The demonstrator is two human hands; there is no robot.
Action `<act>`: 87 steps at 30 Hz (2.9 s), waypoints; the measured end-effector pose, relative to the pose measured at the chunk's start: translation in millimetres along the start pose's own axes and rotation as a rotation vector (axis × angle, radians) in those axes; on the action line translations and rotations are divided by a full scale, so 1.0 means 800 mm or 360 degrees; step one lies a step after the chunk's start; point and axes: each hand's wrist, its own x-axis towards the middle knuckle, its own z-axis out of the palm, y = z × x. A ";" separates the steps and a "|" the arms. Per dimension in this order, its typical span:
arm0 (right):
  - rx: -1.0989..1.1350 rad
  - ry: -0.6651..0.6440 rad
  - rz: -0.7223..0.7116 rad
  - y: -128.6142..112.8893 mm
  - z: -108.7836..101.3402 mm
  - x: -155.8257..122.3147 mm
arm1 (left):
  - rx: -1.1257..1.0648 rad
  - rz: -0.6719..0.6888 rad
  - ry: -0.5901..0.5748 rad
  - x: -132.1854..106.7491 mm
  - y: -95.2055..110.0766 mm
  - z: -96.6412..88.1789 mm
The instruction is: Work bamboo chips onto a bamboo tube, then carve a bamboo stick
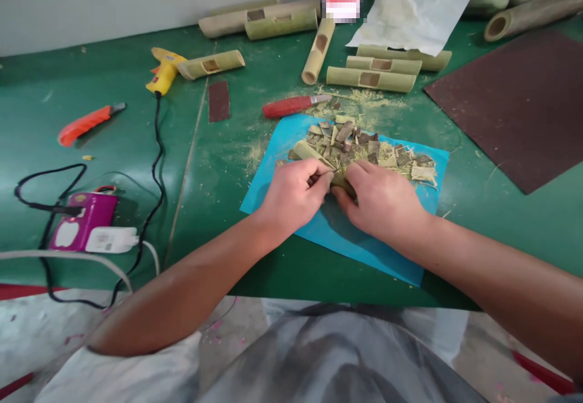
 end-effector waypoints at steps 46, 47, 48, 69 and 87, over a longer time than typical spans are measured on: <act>0.0040 -0.0042 -0.0052 0.000 0.000 -0.002 | 0.0042 0.0015 0.0025 -0.009 0.003 -0.003; 0.0037 -0.0035 -0.0052 0.000 0.000 -0.002 | 0.0043 0.0033 0.0038 -0.008 0.002 -0.002; 0.0034 -0.0030 -0.0048 0.000 0.000 -0.002 | 0.0038 0.0046 0.0042 -0.007 0.002 -0.001; 0.0280 0.0535 -0.0430 0.029 0.005 -0.009 | -0.0095 0.0863 0.0901 0.004 -0.035 -0.021; 0.0484 0.0642 -0.0470 0.043 0.002 -0.004 | 0.0036 0.1234 0.1074 -0.006 -0.025 -0.023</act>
